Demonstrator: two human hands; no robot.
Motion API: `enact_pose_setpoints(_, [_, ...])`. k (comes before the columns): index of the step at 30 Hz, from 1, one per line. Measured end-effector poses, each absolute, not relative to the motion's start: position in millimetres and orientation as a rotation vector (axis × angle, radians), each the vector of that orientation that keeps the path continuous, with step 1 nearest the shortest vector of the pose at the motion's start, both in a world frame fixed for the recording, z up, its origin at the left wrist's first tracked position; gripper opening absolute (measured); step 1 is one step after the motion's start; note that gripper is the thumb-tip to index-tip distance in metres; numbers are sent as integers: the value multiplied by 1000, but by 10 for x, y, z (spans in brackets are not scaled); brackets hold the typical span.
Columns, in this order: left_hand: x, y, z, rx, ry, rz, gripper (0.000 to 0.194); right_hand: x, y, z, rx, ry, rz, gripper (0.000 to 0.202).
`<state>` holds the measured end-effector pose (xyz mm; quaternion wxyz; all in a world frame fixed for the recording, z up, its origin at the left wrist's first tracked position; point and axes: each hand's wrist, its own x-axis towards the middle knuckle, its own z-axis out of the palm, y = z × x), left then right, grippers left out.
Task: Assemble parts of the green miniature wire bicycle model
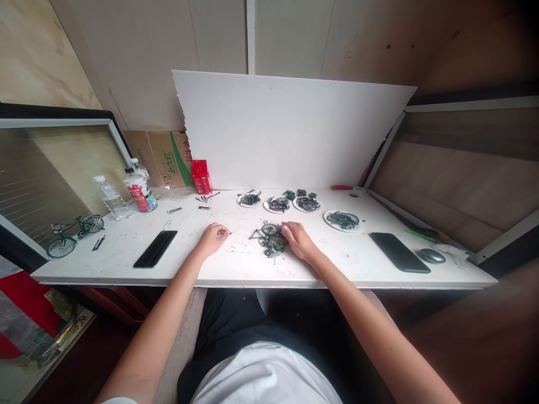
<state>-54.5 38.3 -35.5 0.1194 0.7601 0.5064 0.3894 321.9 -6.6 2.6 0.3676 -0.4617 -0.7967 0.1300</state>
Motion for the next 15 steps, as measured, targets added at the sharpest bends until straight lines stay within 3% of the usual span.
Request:
enact_pose_setpoints(8, [-558, 378, -345, 2219, 1493, 1146, 23, 3209, -94, 55, -1179, -2054, 309, 56])
enact_pose_setpoints(15, [-549, 353, -316, 2212, 1481, 1118, 23, 3223, -76, -13, -1164, -2001, 378, 69])
